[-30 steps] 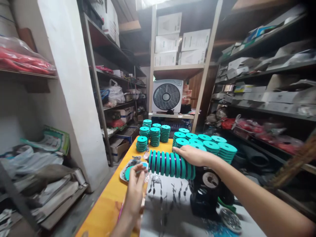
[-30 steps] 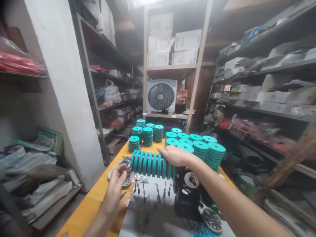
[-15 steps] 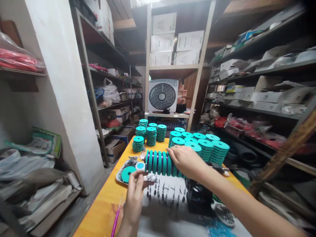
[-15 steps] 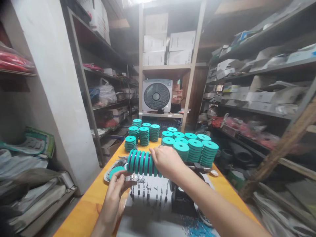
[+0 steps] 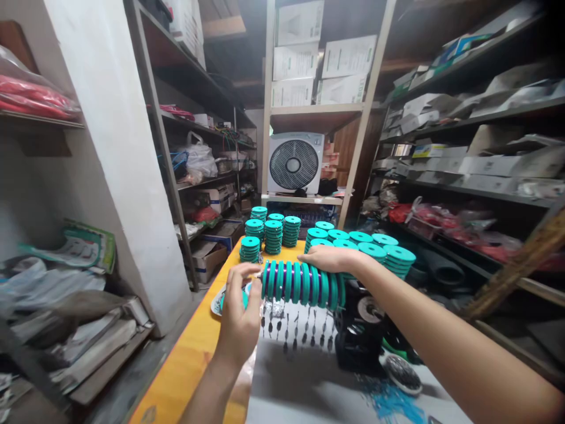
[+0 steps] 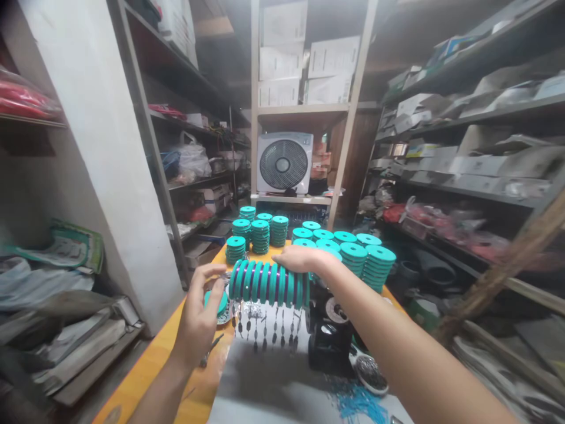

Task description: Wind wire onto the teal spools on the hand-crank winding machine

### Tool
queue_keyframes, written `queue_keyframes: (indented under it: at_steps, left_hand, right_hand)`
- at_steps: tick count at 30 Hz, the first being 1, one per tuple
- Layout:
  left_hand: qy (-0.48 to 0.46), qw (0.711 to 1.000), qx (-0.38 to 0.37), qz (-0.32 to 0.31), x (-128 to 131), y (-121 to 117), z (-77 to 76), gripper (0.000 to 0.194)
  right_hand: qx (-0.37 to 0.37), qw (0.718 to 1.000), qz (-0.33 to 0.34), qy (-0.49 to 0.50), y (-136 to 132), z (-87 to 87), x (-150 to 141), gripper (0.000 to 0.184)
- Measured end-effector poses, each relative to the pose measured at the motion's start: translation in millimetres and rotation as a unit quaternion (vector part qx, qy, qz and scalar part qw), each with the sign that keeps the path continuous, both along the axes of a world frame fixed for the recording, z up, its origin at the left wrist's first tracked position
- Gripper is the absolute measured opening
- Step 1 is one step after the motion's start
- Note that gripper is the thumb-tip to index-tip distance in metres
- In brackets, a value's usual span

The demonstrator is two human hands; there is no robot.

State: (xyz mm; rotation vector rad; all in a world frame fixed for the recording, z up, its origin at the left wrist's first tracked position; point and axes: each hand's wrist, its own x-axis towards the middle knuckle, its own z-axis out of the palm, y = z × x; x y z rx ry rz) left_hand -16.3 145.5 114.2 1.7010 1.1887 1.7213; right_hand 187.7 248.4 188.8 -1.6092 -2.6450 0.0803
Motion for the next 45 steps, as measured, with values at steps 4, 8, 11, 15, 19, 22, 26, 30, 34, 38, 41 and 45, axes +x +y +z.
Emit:
queue_keyframes:
  at_steps: [4, 8, 11, 15, 19, 22, 26, 30, 34, 38, 41, 45]
  left_hand:
    - [0.152, 0.975, 0.056, -0.153, 4.7, 32.0, 42.1, 0.023]
    - [0.248, 0.931, -0.004, -0.269, 7.7, 63.0, 54.9, 0.025]
    - [0.257, 0.921, -0.051, -0.287, 7.8, 73.4, 53.1, 0.027]
    - [0.231, 0.919, -0.106, -0.302, 10.0, 83.9, 52.5, 0.027]
    - [0.203, 0.905, -0.17, -0.332, 13.1, 99.2, 52.6, 0.026]
    - [0.168, 0.898, -0.193, -0.358, 12.5, 103.9, 50.8, 0.027]
    - [0.106, 0.905, -0.181, -0.37, 7.8, 99.5, 44.5, 0.027]
    - [0.054, 0.918, -0.16, -0.359, 4.8, 98.3, 33.9, 0.025]
    - [0.02, 0.925, -0.134, -0.356, 5.8, 99.9, 27.9, 0.022]
    - [0.003, 0.928, -0.108, -0.357, 6.0, 98.2, 26.8, 0.021]
    - [-0.012, 0.932, -0.088, -0.352, 4.7, 95.7, 24.8, 0.019]
    - [-0.029, 0.93, -0.08, -0.357, 1.5, 92.5, 22.3, 0.022]
  right_hand:
    - [0.006, 0.999, -0.041, -0.02, 1.1, 2.7, -5.9, 0.047]
    - [0.088, 0.995, -0.054, 0.001, -3.1, 4.7, -12.1, 0.035]
    - [0.159, 0.985, -0.045, 0.046, -15.5, 9.8, -7.9, 0.028]
    - [0.212, 0.97, -0.032, 0.115, -50.0, 17.4, 12.7, 0.026]
    - [0.209, 0.957, 0.021, 0.202, -92.5, 11.7, 32.2, 0.02]
    - [0.213, 0.947, 0.054, 0.235, -109.4, 0.9, 31.4, 0.016]
    - [0.224, 0.943, 0.093, 0.226, -101.6, -7.3, 4.9, 0.023]
    - [0.21, 0.962, 0.116, 0.132, -82.7, -1.9, -29.6, 0.021]
    - [0.193, 0.975, 0.104, 0.029, -76.4, 13.1, -49.2, 0.01]
    - [0.152, 0.979, 0.12, -0.063, -79.4, 29.4, -60.6, 0.014]
    - [0.119, 0.982, 0.109, -0.098, -80.2, 39.2, -66.8, 0.015]
    - [0.102, 0.97, 0.174, -0.133, -74.8, 47.4, -65.9, 0.015]
